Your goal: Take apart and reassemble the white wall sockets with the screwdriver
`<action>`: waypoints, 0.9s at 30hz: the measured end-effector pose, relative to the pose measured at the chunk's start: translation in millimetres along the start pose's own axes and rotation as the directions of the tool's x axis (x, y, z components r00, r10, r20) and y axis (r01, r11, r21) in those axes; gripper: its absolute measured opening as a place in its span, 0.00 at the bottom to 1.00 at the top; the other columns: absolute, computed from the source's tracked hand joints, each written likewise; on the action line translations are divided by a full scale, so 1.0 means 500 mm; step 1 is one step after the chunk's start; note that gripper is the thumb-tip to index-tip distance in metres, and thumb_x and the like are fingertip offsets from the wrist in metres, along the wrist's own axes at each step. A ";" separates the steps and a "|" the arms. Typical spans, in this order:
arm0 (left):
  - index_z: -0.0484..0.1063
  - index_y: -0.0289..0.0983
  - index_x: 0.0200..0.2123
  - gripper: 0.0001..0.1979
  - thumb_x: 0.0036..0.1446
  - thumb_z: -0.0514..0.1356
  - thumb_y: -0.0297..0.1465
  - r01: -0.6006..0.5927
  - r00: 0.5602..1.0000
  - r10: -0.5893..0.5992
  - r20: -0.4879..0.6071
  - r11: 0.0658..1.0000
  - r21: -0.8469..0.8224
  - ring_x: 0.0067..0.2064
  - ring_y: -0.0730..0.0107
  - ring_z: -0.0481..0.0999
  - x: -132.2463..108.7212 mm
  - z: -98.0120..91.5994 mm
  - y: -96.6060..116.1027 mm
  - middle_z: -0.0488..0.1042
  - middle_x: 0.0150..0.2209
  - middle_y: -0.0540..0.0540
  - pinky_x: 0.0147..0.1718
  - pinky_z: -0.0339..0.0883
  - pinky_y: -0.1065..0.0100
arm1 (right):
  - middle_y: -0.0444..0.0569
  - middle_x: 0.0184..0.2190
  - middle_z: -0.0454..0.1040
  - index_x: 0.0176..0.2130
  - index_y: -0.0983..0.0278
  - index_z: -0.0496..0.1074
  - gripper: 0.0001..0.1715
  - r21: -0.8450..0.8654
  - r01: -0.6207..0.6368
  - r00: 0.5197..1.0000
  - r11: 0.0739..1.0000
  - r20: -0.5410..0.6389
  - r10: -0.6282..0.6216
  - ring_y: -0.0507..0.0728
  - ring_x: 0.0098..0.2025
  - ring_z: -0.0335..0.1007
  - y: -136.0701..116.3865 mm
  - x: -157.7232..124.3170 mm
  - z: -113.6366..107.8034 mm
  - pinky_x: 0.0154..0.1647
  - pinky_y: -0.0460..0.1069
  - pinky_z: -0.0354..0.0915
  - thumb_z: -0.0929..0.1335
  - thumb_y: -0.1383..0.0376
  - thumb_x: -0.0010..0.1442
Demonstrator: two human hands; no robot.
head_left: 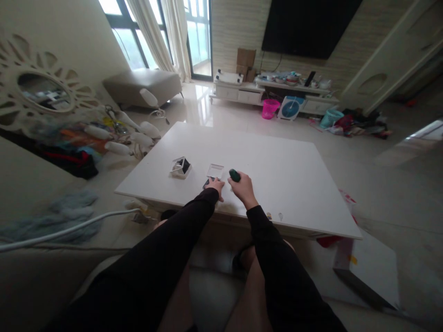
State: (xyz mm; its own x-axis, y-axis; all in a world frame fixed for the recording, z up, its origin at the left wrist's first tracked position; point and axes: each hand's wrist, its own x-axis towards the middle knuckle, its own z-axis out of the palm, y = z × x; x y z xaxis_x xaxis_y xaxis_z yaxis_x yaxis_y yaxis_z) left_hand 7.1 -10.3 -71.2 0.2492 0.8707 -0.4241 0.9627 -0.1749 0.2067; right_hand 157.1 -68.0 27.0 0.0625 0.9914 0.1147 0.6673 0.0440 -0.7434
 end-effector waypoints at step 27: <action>0.62 0.46 0.66 0.53 0.37 0.80 0.33 0.052 0.998 -0.049 0.037 0.994 -0.096 0.75 0.17 0.39 -0.014 -0.017 0.025 0.42 0.77 0.32 0.60 0.57 0.22 | 0.55 0.73 0.53 0.53 0.63 0.77 0.23 -0.491 0.100 0.911 0.865 0.396 0.119 0.63 0.65 0.65 0.184 -0.042 -0.002 0.63 0.53 0.65 0.68 0.71 0.58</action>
State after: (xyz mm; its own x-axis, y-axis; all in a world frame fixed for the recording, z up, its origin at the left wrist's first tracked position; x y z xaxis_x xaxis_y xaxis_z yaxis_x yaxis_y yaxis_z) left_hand 16.6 -14.8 -58.1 0.2056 0.8608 -0.4656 0.9598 -0.0844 0.2678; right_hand 218.1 -85.1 -43.3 -0.1570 0.9567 -0.2451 0.9482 0.0766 -0.3083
